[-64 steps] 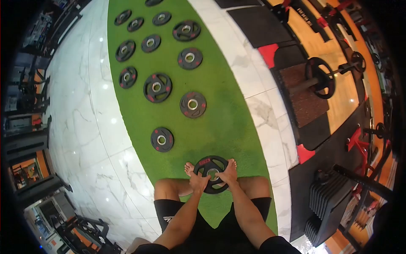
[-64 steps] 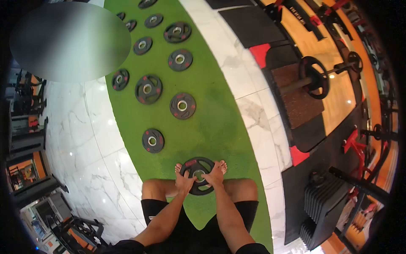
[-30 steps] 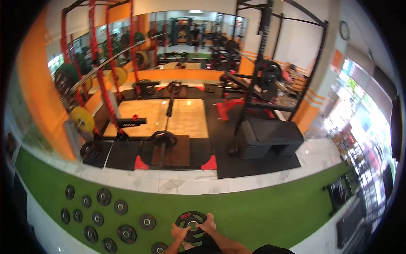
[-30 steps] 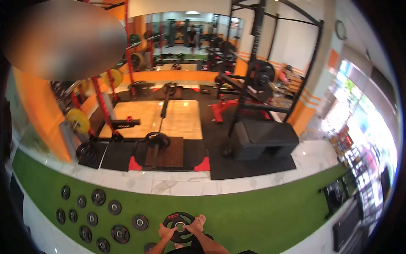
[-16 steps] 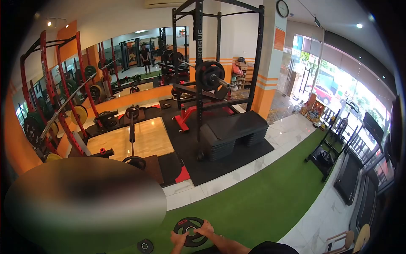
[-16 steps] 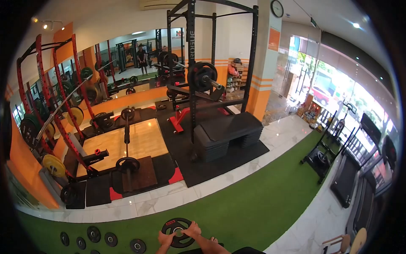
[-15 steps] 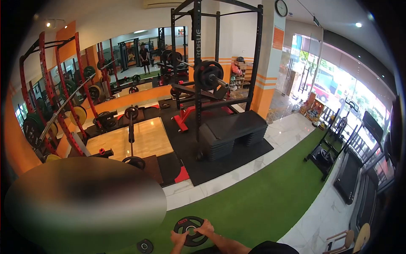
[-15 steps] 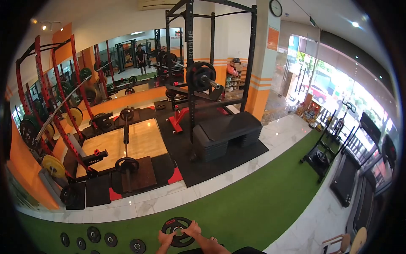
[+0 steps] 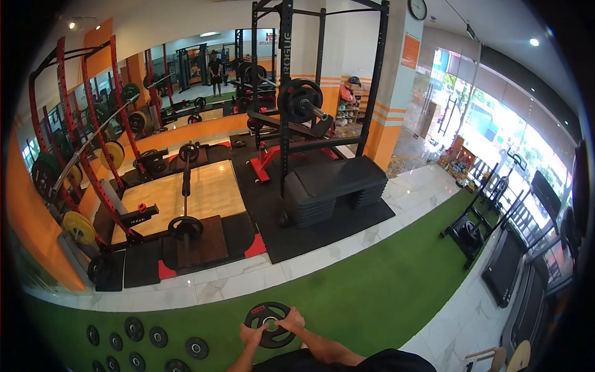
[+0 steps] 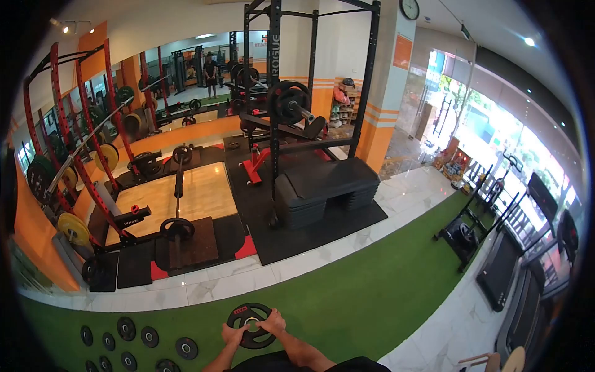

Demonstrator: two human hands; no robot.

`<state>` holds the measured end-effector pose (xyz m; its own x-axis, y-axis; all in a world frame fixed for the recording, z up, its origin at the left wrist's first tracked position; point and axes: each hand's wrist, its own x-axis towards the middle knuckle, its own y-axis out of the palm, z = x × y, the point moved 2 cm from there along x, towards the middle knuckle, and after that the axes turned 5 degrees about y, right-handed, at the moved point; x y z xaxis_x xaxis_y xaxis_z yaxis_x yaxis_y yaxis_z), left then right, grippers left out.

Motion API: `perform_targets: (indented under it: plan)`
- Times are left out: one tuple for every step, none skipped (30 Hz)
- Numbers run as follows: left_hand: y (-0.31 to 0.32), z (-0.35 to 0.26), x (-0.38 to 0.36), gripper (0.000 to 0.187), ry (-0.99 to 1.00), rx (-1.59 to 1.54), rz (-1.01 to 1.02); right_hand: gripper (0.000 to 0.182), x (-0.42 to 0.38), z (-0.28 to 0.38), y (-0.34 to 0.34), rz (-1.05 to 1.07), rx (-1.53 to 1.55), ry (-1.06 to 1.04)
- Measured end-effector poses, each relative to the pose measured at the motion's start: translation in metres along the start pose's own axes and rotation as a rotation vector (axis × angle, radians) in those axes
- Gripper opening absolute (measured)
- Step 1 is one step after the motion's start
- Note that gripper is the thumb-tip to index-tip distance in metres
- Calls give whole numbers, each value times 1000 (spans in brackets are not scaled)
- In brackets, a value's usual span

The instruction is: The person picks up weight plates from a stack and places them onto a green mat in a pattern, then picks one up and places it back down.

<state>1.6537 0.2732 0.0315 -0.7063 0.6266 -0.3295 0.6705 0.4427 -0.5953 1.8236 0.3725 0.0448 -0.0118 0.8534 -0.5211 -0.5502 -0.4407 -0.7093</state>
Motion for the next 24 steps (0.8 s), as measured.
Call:
perform_targets:
  plan:
    - [2,-1,0,89,3,2,-9,104,1,2,-5,14,-4,-21]
    - [2,-5,-1,89,3,3,-21,104,4,4,-9,15,-17,-35]
    - [2,-8,-3,88,-3,3,-35,104,7,7,-13,21,-33,-49]
    - [2,-11,-8,87,33,15,-78,104,6,6,-14,35,-56,-62]
    - [4,-13,-13,86,35,-1,-93,103,7,7,-16,3,-59,-110]
    - [2,-19,-18,86,32,-18,-114,102,7,9,-20,-2,-69,-142]
    - [-3,-25,-21,85,25,-34,-141,101,10,12,-22,-2,-80,-180]
    - [-6,-30,-25,86,25,-54,-167,100,12,14,-24,-10,-67,-235]
    - [-10,-35,-29,86,21,-72,-194,99,17,14,-23,-12,-54,-290]
    - [-11,-33,-29,87,-3,-51,-221,98,20,15,-20,-10,-38,-343]
    - [-14,-29,-27,88,-26,-30,-245,93,23,19,-18,-11,50,-412]
    - [-20,-28,-27,90,-42,-46,-252,90,24,23,-16,-10,142,-472]
    - [-26,-28,-28,92,-56,-65,-255,85,24,32,-15,-6,160,-453]
    - [-37,-38,-34,88,-86,-75,-277,81,24,42,-15,-7,178,-429]
    - [-51,-54,-42,84,-110,-80,-298,72,30,48,-9,-13,195,-421]
    - [-62,-57,-47,81,-125,-85,-321,70,37,53,2,-13,177,-415]
    - [-62,-41,-41,76,-148,-168,-376,68,41,59,13,-18,166,-408]
    - [-59,-21,-25,71,-163,-247,-434,67,40,66,20,9,172,-402]
    - [-59,-1,-10,67,-174,-324,-492,67,37,75,28,34,180,-394]
    - [-63,13,0,58,-215,-227,-523,66,35,85,35,56,191,-386]
    - [-67,25,11,59,-227,-222,-523,65,30,100,39,77,156,-383]
    - [-72,34,19,59,-240,-216,-521,65,22,115,39,96,120,-378]
    - [-76,44,26,60,-253,-212,-515,64,17,127,43,113,83,-369]
    - [-89,41,29,55,-223,-268,-498,60,26,133,59,107,53,-382]
